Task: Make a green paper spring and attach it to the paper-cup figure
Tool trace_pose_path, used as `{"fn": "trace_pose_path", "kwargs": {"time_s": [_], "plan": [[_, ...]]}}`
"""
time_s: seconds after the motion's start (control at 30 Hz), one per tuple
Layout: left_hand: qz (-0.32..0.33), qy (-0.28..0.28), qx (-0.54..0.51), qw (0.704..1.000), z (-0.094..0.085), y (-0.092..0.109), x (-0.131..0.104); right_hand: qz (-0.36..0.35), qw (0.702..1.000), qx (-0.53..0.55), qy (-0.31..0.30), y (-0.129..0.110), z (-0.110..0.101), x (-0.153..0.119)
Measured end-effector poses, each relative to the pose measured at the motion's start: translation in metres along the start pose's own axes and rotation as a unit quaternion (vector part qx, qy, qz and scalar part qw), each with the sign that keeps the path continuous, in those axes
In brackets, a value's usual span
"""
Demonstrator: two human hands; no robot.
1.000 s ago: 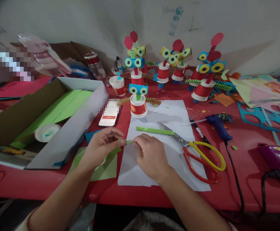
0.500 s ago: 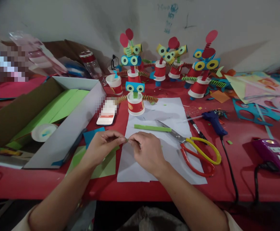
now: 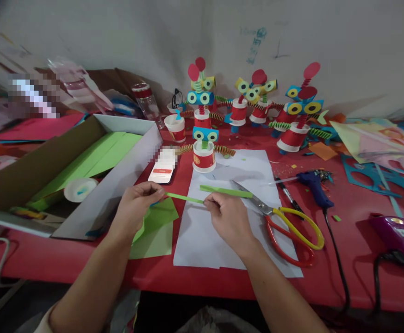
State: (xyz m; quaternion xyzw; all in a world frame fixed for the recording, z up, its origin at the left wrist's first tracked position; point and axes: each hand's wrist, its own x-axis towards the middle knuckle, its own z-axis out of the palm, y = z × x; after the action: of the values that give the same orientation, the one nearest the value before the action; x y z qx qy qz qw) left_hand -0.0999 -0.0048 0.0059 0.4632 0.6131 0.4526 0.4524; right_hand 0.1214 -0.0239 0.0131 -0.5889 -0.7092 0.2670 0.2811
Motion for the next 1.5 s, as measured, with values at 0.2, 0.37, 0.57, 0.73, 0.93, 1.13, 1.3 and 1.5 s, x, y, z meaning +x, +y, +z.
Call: {"fn": "trace_pose_path", "kwargs": {"time_s": [0.2,0.37,0.57,0.73,0.93,1.13,1.3,1.5], "plan": [[0.003,0.015,0.015,1.000,0.001,-0.003,0.000,0.021,0.999,0.020,-0.014,-0.002,-0.002,0.002],[0.020,0.052,0.022,0.998,-0.002,-0.003,0.002,0.050,0.996,-0.040,0.061,0.009,-0.015,0.001],[0.054,-0.009,0.031,0.998,-0.004,-0.003,0.003,-0.047,0.946,-0.279,0.156,0.037,-0.032,0.005],[0.084,-0.069,0.092,0.990,-0.002,-0.006,0.001,-0.070,0.934,-0.325,0.127,0.038,-0.029,0.009],[0.069,-0.004,0.136,0.988,0.024,-0.004,0.002,-0.093,0.934,-0.220,0.265,0.028,-0.040,-0.027],[0.119,-0.019,0.215,0.969,0.036,-0.002,0.000,-0.199,0.942,-0.174,0.205,0.020,-0.015,-0.074],[0.319,0.043,0.294,0.900,0.024,-0.001,-0.058,-0.226,0.937,-0.212,0.160,0.014,0.001,-0.085],[0.473,-0.060,0.403,0.781,0.043,-0.022,-0.115,-0.242,0.942,-0.213,0.091,0.015,0.006,-0.095]]}}
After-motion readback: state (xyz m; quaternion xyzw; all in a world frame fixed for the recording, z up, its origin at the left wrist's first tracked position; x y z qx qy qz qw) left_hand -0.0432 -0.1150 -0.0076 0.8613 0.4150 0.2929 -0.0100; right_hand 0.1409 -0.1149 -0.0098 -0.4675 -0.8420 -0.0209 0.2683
